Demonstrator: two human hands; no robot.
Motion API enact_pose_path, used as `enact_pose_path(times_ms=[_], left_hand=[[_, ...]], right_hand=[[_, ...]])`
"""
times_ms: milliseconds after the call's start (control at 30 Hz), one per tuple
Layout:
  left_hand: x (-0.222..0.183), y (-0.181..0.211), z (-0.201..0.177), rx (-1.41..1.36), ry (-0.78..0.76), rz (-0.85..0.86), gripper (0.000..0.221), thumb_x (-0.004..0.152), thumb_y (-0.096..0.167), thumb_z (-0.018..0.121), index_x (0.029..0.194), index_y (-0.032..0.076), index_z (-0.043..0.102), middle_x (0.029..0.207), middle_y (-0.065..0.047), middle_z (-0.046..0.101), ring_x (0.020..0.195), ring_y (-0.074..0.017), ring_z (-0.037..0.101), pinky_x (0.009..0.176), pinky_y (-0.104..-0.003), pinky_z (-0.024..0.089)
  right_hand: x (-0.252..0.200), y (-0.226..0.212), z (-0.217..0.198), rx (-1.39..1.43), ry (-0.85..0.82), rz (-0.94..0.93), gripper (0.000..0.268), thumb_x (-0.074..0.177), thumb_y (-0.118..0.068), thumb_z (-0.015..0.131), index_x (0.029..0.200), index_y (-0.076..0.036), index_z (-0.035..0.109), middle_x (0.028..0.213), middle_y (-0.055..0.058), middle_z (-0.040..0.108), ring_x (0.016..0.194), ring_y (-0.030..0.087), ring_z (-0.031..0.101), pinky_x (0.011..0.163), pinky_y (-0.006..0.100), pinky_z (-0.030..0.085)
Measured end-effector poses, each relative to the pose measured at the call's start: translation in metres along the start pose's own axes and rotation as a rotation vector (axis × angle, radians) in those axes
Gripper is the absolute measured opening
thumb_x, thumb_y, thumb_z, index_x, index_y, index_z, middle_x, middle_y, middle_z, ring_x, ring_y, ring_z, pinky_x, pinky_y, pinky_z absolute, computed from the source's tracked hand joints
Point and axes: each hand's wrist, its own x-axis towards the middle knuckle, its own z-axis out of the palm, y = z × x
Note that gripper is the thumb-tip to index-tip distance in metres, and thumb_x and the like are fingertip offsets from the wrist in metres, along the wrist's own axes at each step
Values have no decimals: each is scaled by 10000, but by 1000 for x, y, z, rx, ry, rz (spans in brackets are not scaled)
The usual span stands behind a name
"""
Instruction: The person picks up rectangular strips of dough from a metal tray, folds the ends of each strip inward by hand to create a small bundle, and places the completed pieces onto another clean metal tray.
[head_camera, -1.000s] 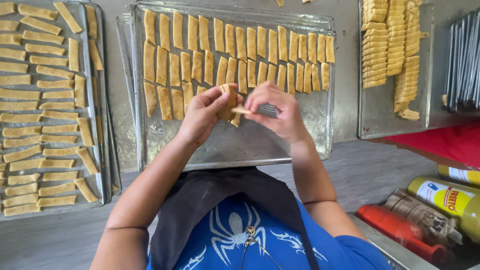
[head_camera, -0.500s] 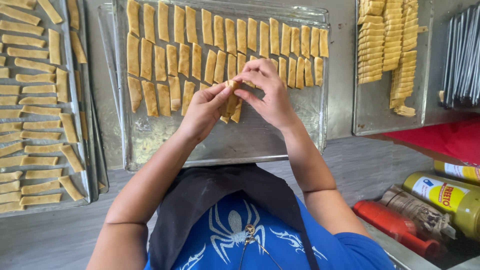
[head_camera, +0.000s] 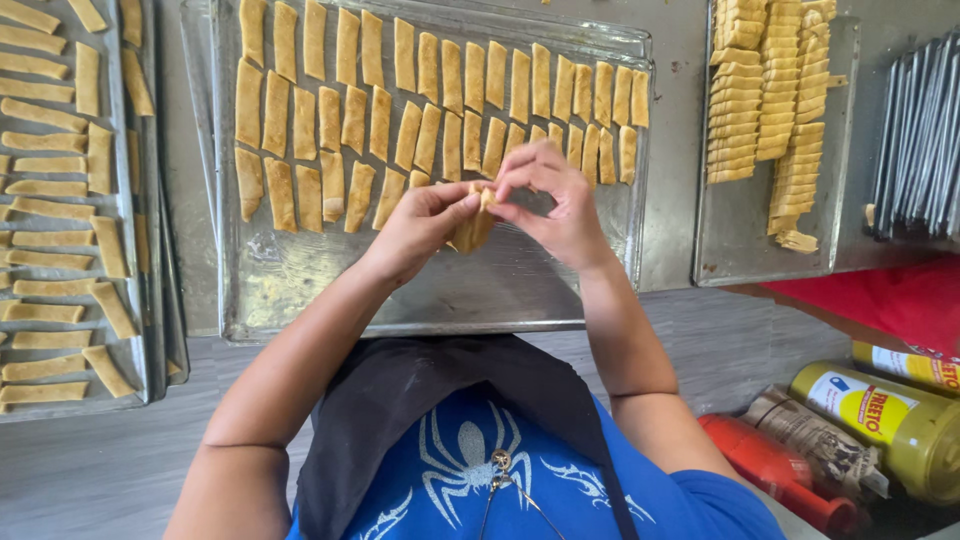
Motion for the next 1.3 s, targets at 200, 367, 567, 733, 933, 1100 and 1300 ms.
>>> enact_pose_path(times_ms=[200, 367, 567, 733, 933, 1100, 1300], left_hand=[[-1, -5, 6, -149, -6, 77, 351, 1078, 141, 614, 1384, -28, 646, 1143, -59, 718, 1031, -93, 656, 893, -264, 544], [0, -8, 9, -200, 133, 123, 352, 1038, 150, 609, 1347, -18, 632, 1163, -105, 739, 1068, -143, 707, 935, -291, 581], [-5, 3, -1, -199, 211, 151, 372, 1043, 174, 612, 1354, -30, 627, 1130, -111, 733, 1070, -163, 713, 968, -305, 588], [-5, 1, -3, -139, 212, 153, 388, 1039, 184, 617, 1364, -27, 625, 1129, -112, 741, 1069, -155, 709, 979, -293, 577], [9, 3, 3, -299, 15, 15, 404, 1073, 224, 519, 1358, -48, 609, 1184, -129, 725, 1110, -183, 713, 1019, -315, 585], [5, 8, -2, -318, -42, 12, 395, 1092, 203, 524, 1381, -55, 600, 1220, -142, 712, 1133, -189, 692, 1033, -338, 568], [3, 7, -5, -223, 20, 27, 331, 1087, 175, 579, 1362, -1, 633, 1143, -94, 699, 1066, -148, 669, 964, -299, 549]], right_hand=[[-2, -21, 0, -298, 99, -93, 197, 837, -27, 870, 926, -86, 705, 1176, 48, 552, 1085, 205, 545, 904, 336, 474], [-19, -18, -14, 5, -146, -183, 189, 817, -62, 863, 872, -116, 691, 1084, 5, 660, 1096, 186, 564, 958, 361, 480], [-19, 30, 2, -251, -77, 78, 167, 855, -95, 875, 943, -97, 734, 1007, -16, 704, 1061, 142, 623, 928, 317, 507], [5, 25, 4, -387, 71, -21, 192, 846, -76, 886, 943, -79, 721, 1049, 33, 629, 1062, 211, 558, 937, 355, 478], [14, -14, 6, -347, 111, -11, 239, 855, -94, 878, 1022, -66, 710, 1120, 64, 609, 1053, 208, 530, 942, 340, 471], [-10, -17, -10, 18, 17, 60, 183, 884, -41, 838, 958, -119, 690, 1064, 1, 712, 1062, 176, 625, 988, 322, 509], [-33, -18, -22, 55, -159, 335, 185, 829, -34, 834, 959, -80, 710, 966, 18, 692, 949, 178, 677, 881, 301, 525]])
